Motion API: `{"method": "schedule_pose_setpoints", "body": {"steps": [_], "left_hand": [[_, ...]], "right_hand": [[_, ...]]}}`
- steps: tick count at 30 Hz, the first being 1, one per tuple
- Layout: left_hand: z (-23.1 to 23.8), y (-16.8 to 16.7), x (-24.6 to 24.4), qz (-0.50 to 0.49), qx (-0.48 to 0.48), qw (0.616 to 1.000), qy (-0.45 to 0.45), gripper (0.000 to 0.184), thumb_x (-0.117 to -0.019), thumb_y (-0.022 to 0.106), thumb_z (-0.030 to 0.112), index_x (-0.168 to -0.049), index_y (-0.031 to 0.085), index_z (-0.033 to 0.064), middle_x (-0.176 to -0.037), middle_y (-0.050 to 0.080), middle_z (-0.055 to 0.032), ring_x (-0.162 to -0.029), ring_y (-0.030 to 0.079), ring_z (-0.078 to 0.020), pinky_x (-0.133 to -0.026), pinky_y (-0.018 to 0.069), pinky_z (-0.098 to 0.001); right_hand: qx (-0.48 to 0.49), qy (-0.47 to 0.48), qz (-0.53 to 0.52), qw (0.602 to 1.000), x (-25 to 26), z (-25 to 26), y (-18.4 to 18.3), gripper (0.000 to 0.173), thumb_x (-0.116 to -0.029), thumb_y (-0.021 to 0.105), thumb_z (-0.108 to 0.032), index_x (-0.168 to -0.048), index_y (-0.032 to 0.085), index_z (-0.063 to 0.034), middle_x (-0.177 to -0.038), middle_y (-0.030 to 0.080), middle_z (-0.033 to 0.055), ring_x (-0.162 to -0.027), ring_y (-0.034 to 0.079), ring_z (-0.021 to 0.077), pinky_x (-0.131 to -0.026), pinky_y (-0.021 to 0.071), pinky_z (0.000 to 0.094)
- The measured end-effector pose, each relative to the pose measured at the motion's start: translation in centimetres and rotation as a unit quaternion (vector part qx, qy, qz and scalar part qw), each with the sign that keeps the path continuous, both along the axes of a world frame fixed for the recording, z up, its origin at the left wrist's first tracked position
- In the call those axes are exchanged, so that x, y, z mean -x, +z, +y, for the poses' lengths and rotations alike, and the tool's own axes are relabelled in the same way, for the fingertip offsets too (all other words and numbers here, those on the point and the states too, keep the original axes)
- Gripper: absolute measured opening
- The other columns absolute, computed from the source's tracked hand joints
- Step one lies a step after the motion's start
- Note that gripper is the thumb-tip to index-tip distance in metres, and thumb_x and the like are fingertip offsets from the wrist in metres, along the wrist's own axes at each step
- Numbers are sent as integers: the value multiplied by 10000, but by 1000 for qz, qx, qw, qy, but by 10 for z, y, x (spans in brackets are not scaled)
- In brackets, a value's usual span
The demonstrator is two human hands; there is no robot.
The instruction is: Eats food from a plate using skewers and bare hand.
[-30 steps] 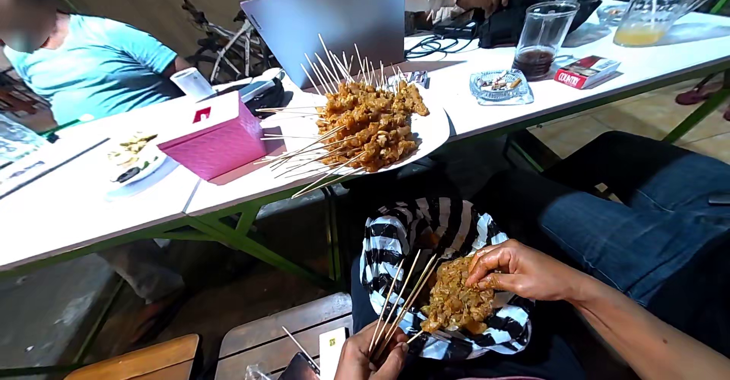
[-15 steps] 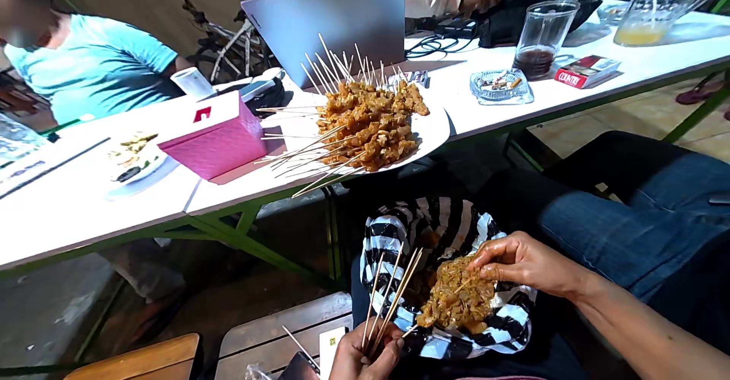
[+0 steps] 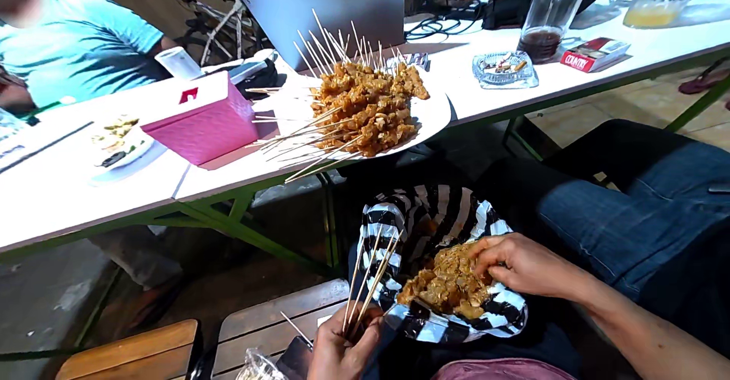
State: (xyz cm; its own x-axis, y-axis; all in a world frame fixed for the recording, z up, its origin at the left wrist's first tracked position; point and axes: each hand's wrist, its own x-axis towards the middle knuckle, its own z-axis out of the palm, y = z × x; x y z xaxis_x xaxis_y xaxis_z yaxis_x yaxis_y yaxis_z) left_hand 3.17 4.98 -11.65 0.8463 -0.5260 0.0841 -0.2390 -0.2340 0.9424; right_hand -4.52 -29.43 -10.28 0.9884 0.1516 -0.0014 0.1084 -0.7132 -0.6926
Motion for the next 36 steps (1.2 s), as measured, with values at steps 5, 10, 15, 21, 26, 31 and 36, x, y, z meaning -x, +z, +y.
{"method": "schedule_pose_setpoints", "body": {"steps": [5,10,15,21,26,31,36], "left_hand": [[0,3,2,-7,7,1000,4,99,-857,679,60,-931,737,92,-728,655,112,-572,522,65,-514,426,-111],[-2,5,4,-5,3,1000,-1,99,-856,675,61,-925,736,96,-735,657,114,-578,527,62,-517,429,-116],[2,5,2,10,31,999,-10,107,-861,666,46,-920,735,104,-707,634,117,-568,516,61,-513,426,-115],[-4,5,4,16,34,999,-17,104,-853,667,46,-911,729,106,-678,609,127,-548,498,64,-502,410,-111],[0,5,2,17,42,999,-25,87,-862,674,56,-904,734,103,-687,617,115,-557,505,62,-507,416,-112],[-4,2,2,20,46,998,-43,84,-861,682,61,-897,739,111,-675,605,117,-551,490,66,-506,406,-112],[-8,0,4,19,43,998,-43,75,-855,685,62,-886,737,107,-683,598,109,-553,485,67,-502,401,-108]], "right_hand": [[57,66,42,995,5,24,5,121,-899,722,-142,-944,757,-35,-905,723,143,-862,696,302,-806,552,514],[89,84,98,988,0,46,-5,171,-932,642,-136,-999,713,5,-861,707,195,-853,696,389,-805,520,610],[-21,31,51,998,-4,16,-1,160,-905,687,-148,-975,756,-23,-860,728,112,-773,684,211,-764,554,433],[129,52,30,990,5,50,-11,167,-892,662,-130,-973,728,1,-843,722,187,-846,708,383,-874,505,595],[-236,-48,16,970,-5,8,1,262,-1006,506,-93,-1136,722,-23,-1074,731,25,-901,680,17,-824,578,220],[-401,-56,56,913,2,3,1,228,-1008,554,-88,-1183,693,-41,-1091,717,-16,-894,680,50,-808,584,236],[-419,-131,23,898,0,9,-1,248,-906,665,-5,-1152,662,-35,-964,726,-6,-827,703,84,-771,602,255]]}}
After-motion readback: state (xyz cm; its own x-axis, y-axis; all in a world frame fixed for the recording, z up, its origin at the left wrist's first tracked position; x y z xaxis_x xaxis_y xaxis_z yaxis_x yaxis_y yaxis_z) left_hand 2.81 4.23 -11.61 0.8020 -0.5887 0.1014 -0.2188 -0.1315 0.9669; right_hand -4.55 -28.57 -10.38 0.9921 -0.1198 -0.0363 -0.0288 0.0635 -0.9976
